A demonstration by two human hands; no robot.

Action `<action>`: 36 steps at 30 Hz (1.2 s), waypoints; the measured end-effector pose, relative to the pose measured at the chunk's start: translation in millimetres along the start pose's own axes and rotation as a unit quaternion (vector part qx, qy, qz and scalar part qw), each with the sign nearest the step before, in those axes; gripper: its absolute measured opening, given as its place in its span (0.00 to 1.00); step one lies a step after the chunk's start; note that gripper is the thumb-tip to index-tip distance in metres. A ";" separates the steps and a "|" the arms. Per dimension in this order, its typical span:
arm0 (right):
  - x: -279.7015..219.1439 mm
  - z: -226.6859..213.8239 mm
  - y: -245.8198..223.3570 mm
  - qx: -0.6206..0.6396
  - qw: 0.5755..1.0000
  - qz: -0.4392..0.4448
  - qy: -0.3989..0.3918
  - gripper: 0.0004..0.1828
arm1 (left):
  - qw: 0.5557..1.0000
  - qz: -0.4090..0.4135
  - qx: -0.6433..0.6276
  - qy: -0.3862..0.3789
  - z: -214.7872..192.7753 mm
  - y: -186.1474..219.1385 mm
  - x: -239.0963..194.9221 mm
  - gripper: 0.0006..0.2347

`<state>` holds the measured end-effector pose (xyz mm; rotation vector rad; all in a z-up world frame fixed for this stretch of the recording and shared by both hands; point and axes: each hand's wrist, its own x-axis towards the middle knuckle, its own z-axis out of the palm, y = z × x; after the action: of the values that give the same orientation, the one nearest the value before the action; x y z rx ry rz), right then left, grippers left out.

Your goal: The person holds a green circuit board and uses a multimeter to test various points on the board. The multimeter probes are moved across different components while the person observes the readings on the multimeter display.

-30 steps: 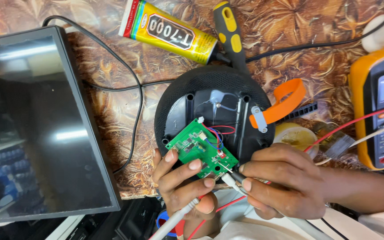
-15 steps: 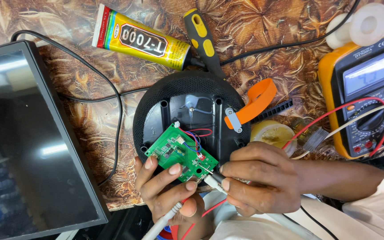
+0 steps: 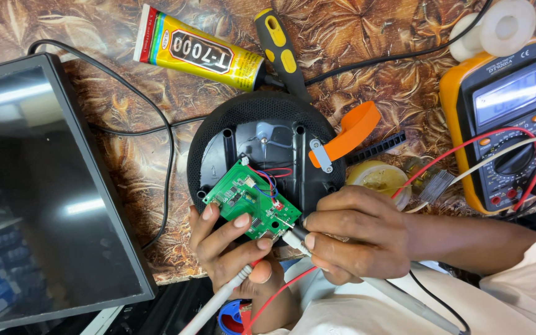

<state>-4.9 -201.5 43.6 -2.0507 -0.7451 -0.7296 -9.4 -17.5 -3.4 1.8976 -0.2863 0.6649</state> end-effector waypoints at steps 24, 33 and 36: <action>-11.4 -11.9 -7.5 0.032 0.995 0.028 -0.093 0.12 | 0.999 -0.012 -0.012 -0.043 -10.9 3.8 6.4 0.20; -15.2 -10.6 -3.6 0.021 0.996 0.013 -0.088 0.11 | 0.998 -0.019 -0.010 -0.062 -14.5 4.4 6.5 0.19; -14.1 -10.4 -4.4 0.013 0.996 0.015 -0.087 0.11 | 0.998 -0.016 -0.003 -0.068 -15.4 4.1 7.2 0.19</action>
<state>-19.7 -211.5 40.9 -2.1166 -0.8141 -0.5269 -10.4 -4.6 8.3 1.9403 -0.3437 0.5134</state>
